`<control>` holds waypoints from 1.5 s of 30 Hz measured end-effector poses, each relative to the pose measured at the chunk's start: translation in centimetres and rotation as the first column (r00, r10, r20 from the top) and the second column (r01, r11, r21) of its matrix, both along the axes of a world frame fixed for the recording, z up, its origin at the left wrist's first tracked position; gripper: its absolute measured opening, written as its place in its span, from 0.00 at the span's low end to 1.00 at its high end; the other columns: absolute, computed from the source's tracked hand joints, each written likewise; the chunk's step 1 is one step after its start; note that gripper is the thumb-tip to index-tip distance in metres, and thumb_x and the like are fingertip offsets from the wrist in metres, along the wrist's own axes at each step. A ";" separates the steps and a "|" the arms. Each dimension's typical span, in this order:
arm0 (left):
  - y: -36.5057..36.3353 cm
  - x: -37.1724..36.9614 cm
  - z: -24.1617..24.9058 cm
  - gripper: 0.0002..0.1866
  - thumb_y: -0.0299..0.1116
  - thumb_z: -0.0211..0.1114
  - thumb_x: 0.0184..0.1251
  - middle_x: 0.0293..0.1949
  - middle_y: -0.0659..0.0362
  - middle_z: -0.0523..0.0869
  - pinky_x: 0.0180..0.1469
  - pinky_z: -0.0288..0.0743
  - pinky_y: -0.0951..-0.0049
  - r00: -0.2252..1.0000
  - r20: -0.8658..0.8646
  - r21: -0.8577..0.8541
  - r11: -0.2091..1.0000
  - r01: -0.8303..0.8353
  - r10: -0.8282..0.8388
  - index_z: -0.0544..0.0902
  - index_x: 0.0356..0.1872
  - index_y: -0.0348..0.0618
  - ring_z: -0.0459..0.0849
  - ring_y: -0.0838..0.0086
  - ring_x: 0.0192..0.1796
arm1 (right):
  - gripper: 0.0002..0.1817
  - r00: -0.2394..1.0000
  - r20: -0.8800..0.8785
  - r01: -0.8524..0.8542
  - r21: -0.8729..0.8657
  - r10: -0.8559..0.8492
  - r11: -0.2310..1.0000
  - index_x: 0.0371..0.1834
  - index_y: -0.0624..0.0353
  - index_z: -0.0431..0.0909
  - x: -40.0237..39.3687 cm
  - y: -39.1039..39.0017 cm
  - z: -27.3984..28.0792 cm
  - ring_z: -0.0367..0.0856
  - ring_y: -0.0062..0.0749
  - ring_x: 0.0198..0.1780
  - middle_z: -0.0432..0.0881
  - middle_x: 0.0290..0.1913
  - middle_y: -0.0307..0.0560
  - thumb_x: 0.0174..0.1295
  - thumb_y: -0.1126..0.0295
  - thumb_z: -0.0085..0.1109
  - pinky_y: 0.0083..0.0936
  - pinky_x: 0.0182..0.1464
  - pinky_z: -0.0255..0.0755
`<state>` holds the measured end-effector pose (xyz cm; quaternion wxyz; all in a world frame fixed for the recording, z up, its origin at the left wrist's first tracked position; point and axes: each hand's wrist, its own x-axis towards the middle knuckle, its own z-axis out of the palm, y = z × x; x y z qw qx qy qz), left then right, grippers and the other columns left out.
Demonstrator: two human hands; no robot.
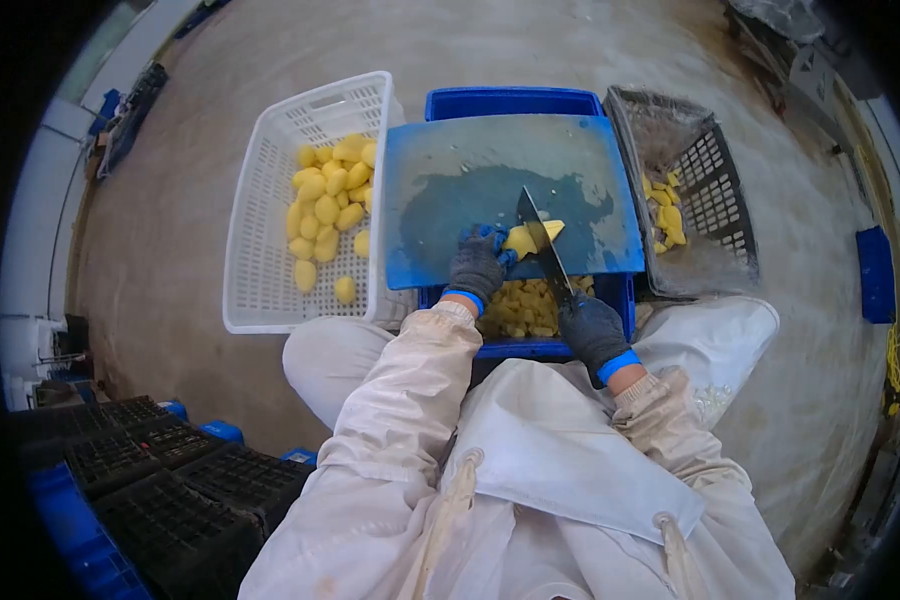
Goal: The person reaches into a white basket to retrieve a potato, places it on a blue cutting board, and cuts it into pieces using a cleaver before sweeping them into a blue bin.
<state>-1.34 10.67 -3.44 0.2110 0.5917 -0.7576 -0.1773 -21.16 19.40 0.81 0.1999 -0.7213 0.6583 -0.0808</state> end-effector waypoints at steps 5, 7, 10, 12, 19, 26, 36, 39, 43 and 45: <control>0.4 0.6 -0.3 0.19 0.39 0.64 0.53 0.44 0.50 0.77 0.53 0.69 0.60 0.995 -0.096 -0.050 0.999 0.012 -0.017 0.78 0.46 0.43 0.74 0.56 0.49 | 0.13 0.988 0.144 0.062 -0.055 -0.053 0.997 0.33 0.61 0.73 0.4 1.3 3.8 0.80 0.53 0.28 0.79 0.24 0.58 0.60 0.62 0.46 0.46 0.33 0.73; 0.7 0.8 -0.8 0.19 0.39 0.64 0.53 0.44 0.50 0.77 0.53 0.69 0.60 0.995 -0.103 -0.068 0.998 0.009 -0.016 0.78 0.46 0.43 0.74 0.56 0.49 | 0.13 0.987 0.156 0.045 -0.055 -0.036 0.997 0.33 0.61 0.74 0.7 1.7 4.2 0.79 0.53 0.28 0.79 0.24 0.58 0.60 0.61 0.46 0.46 0.33 0.72; 0.6 0.7 -0.9 0.19 0.39 0.63 0.54 0.44 0.50 0.77 0.53 0.69 0.60 0.997 -0.075 -0.050 0.999 0.004 -0.008 0.77 0.46 0.43 0.74 0.55 0.49 | 0.13 0.995 0.095 0.030 0.083 -0.038 0.996 0.36 0.61 0.75 1.3 1.0 1.8 0.78 0.55 0.32 0.79 0.28 0.59 0.60 0.62 0.48 0.46 0.35 0.71; 0.2 0.6 -0.6 0.19 0.39 0.63 0.54 0.44 0.50 0.77 0.53 0.69 0.60 0.999 -0.041 -0.015 1.000 -0.003 0.003 0.77 0.47 0.43 0.74 0.55 0.50 | 0.12 0.999 0.017 0.036 0.218 -0.041 0.975 0.39 0.60 0.76 0.7 0.5 0.1 0.77 0.56 0.35 0.79 0.31 0.61 0.60 0.63 0.50 0.46 0.37 0.70; -2.5 0.4 -0.5 0.23 0.45 0.59 0.59 0.53 0.51 0.74 0.61 0.58 0.56 1.000 -0.025 -0.031 0.999 0.015 -0.016 0.73 0.54 0.48 0.67 0.55 0.59 | 0.10 0.768 0.610 0.217 0.036 -0.193 0.975 0.43 0.62 0.74 -5.9 0.7 4.8 0.73 0.26 0.22 0.75 0.24 0.40 0.62 0.69 0.51 0.25 0.25 0.70; -1.8 -5.5 -2.8 0.25 0.54 0.51 0.61 0.58 0.56 0.69 0.67 0.43 0.47 0.875 0.265 -0.299 0.828 0.475 -0.406 0.72 0.57 0.57 0.60 0.55 0.64 | 0.10 0.641 0.692 0.334 0.137 -0.331 0.932 0.43 0.59 0.72 -9.3 0.5 5.3 0.70 0.19 0.18 0.73 0.23 0.36 0.62 0.68 0.52 0.17 0.18 0.64; -2.0 9.4 3.8 0.14 0.32 0.55 0.54 0.50 0.54 0.76 0.54 0.68 0.62 0.742 0.667 -0.463 0.818 0.342 0.066 0.77 0.42 0.45 0.73 0.58 0.54 | 0.17 0.789 0.527 0.211 0.249 -0.316 0.945 0.51 0.67 0.73 -7.5 -6.1 1.3 0.77 0.38 0.45 0.80 0.45 0.55 0.60 0.70 0.51 0.30 0.49 0.68; -8.6 21.7 -0.9 0.11 0.35 0.52 0.64 0.45 0.47 0.79 0.51 0.69 0.57 0.835 -0.362 -0.268 0.811 -0.520 0.415 0.78 0.40 0.40 0.76 0.53 0.48 | 0.19 0.918 0.337 0.165 0.157 -0.210 0.974 0.52 0.68 0.72 -7.7 -8.0 -1.6 0.77 0.48 0.49 0.78 0.47 0.60 0.61 0.67 0.51 0.34 0.51 0.68; -8.1 31.0 -10.8 0.33 0.53 0.56 0.58 0.57 0.41 0.71 0.61 0.63 0.58 0.769 0.155 0.269 0.722 -0.637 0.620 0.66 0.61 0.43 0.69 0.49 0.59 | 0.19 0.979 -0.056 -0.204 -0.123 0.198 0.971 0.52 0.66 0.71 -7.8 -8.2 -2.2 0.77 0.47 0.47 0.78 0.44 0.62 0.62 0.66 0.51 0.34 0.49 0.69; -7.5 31.6 -15.2 0.41 0.54 0.59 0.55 0.66 0.42 0.59 0.67 0.56 0.58 0.800 0.279 0.434 0.673 -0.598 0.531 0.56 0.68 0.48 0.59 0.51 0.67 | 0.18 0.772 -0.468 -0.587 -0.269 0.429 0.763 0.52 0.65 0.71 -6.8 -8.7 -1.8 0.77 0.47 0.46 0.78 0.42 0.62 0.62 0.66 0.50 0.34 0.47 0.69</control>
